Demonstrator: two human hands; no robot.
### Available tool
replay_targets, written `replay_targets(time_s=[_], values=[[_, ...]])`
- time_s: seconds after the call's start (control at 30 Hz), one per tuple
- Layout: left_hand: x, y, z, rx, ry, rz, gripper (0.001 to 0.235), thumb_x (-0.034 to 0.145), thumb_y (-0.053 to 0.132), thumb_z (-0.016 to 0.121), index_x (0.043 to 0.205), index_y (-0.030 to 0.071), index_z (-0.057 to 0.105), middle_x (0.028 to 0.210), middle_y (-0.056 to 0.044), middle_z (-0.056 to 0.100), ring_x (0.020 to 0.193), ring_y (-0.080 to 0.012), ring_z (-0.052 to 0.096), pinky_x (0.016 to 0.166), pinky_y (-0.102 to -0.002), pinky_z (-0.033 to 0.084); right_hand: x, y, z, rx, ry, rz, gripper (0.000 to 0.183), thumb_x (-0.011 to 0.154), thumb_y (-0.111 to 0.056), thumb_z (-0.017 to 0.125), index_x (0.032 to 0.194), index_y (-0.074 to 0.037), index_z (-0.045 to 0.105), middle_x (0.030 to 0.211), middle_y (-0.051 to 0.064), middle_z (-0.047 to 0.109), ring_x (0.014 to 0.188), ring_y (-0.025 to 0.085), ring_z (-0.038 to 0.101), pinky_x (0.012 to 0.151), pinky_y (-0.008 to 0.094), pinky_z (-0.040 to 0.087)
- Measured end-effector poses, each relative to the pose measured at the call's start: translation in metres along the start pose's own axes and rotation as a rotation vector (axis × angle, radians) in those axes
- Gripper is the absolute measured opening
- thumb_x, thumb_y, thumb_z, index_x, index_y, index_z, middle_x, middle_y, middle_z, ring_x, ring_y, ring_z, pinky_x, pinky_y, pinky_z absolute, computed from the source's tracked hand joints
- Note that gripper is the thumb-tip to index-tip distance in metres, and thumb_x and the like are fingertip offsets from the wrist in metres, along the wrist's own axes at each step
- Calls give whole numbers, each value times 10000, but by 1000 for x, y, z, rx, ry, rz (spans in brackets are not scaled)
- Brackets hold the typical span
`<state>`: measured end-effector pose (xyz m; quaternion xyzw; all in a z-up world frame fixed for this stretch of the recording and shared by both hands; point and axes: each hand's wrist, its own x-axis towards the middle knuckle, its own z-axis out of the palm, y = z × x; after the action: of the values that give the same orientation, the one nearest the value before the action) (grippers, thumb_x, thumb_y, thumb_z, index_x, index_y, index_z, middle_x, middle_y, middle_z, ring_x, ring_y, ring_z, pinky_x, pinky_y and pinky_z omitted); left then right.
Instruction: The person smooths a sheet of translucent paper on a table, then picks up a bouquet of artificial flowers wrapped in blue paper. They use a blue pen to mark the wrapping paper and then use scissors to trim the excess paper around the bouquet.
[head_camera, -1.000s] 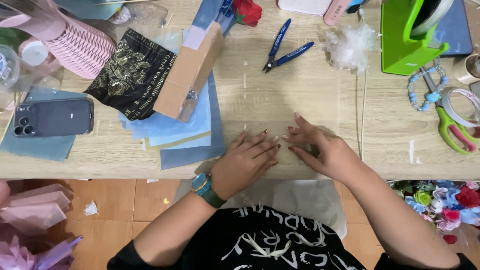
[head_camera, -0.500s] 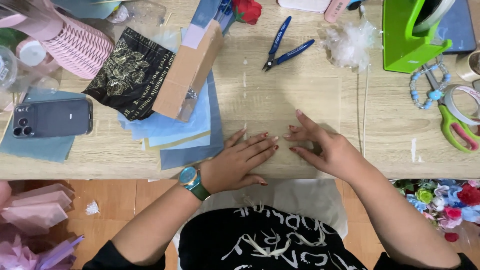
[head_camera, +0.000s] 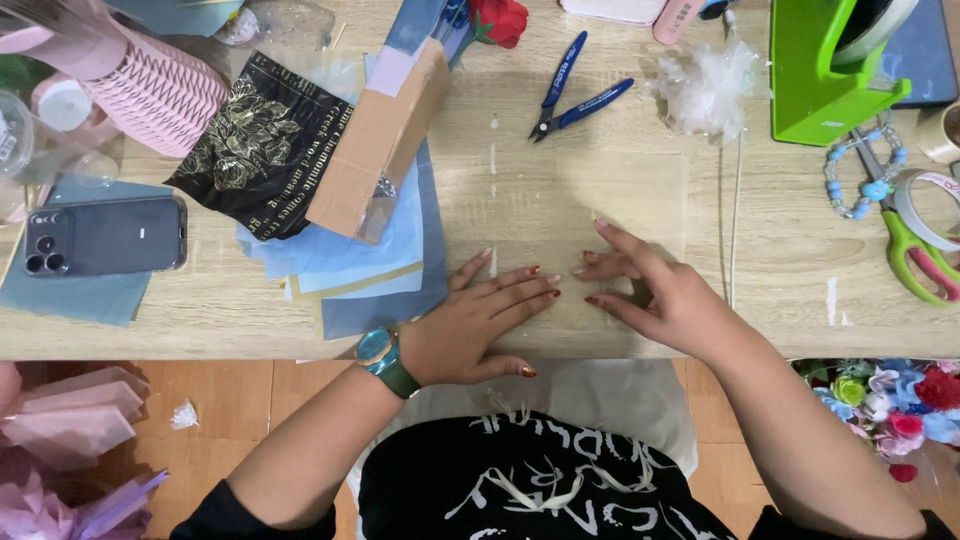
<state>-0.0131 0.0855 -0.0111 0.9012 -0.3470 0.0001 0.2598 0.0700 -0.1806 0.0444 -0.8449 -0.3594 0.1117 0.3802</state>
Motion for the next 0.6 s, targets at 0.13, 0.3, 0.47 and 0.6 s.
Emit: replay_targets(time_s=[0.13, 0.3, 0.47, 0.6], values=[[0, 0, 1, 12, 8, 7, 832, 944, 736, 373, 1556, 172, 380, 1616, -36, 384, 1512, -217, 328, 1228, -531, 6, 1, -4, -4, 37, -13, 31, 744, 840, -62, 751, 1510, -44, 430, 1111, 59, 800, 1194, 305, 686, 1090, 509, 478], [0, 0, 1, 5, 23, 13, 848, 929, 753, 382, 1550, 175, 387, 1610, -31, 394, 1514, -219, 327, 1231, -528, 25, 2, 25, -8, 40, 67, 33, 550, 783, -117, 849, 1312, -122, 697, 1113, 10, 744, 1235, 255, 639, 1109, 456, 454], [-1, 1, 1, -18, 21, 7, 869, 913, 757, 408, 1548, 164, 391, 1606, -40, 397, 1515, -233, 326, 1234, -538, 34, 9, 26, -9, 378, 234, 100, 132, 918, 36, 720, 1046, 7, 711, 1004, 108, 623, 968, 192, 646, 881, 324, 567], [-1, 1, 2, -38, 35, 7, 874, 906, 760, 416, 1540, 159, 402, 1604, -44, 400, 1518, -238, 320, 1236, -534, 32, 10, 21, -7, 626, 221, 151, 85, 970, 29, 671, 1054, 23, 659, 815, 68, 697, 820, 130, 716, 828, 278, 567]])
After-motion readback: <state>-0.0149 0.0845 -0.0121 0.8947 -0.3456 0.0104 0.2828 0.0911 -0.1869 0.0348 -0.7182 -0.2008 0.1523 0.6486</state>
